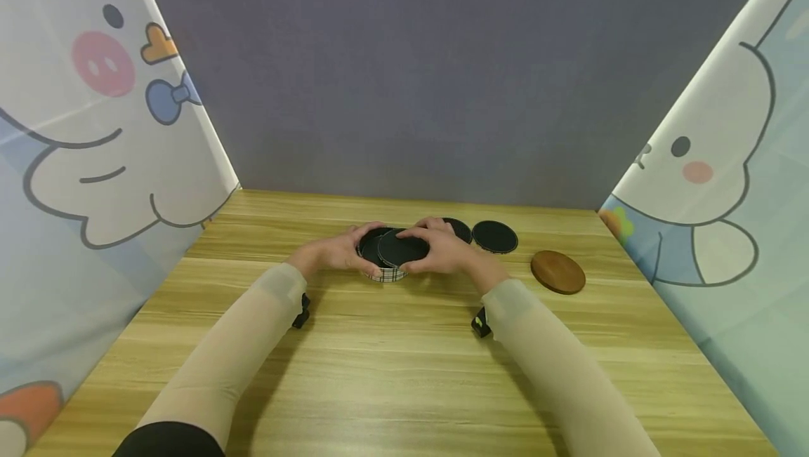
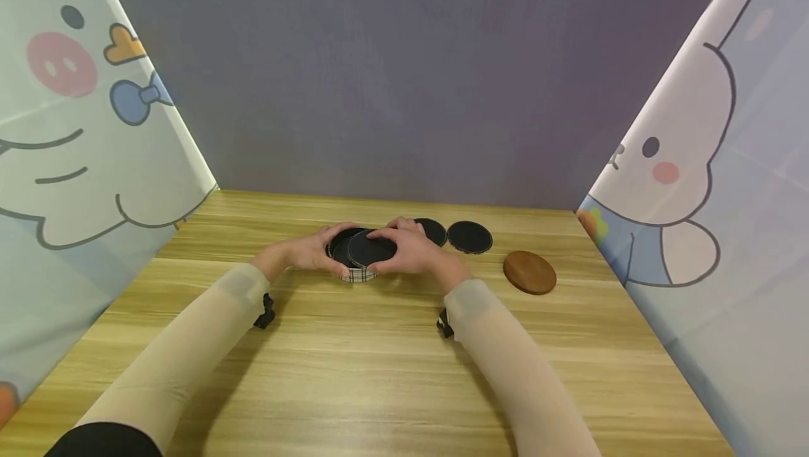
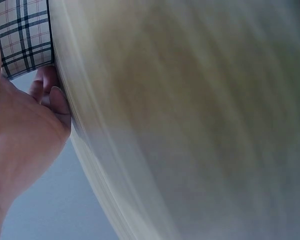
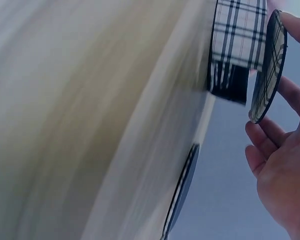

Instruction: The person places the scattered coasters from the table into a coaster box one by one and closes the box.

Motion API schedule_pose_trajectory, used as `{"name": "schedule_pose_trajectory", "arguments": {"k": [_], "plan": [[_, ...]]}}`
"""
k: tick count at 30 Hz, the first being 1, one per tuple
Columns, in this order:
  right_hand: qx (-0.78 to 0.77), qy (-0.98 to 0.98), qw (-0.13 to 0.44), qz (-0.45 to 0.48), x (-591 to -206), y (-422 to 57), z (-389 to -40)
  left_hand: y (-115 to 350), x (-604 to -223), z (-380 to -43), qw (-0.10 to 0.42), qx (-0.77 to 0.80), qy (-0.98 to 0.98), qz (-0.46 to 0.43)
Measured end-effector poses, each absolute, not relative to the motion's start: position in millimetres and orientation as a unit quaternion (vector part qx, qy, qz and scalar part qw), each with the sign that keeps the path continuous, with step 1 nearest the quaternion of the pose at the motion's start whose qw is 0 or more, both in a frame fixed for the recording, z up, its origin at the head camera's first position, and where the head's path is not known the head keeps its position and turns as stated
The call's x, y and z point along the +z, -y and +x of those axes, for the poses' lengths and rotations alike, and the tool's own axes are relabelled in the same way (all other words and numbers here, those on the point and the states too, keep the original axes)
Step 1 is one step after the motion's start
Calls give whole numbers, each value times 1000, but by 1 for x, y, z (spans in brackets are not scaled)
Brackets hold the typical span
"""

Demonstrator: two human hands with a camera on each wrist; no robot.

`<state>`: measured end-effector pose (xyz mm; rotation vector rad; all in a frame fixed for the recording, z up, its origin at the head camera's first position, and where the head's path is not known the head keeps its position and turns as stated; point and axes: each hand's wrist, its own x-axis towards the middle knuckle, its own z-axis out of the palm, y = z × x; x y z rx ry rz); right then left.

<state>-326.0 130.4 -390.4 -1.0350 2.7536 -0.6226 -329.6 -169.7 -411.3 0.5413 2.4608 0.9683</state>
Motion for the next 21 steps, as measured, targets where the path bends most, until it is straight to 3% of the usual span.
{"name": "schedule_pose_trajectory", "arguments": {"k": [21], "plan": [[-208,-908,92,-353,-391,-101,-333,171,-409,-326,222,378,-876,202]]}}
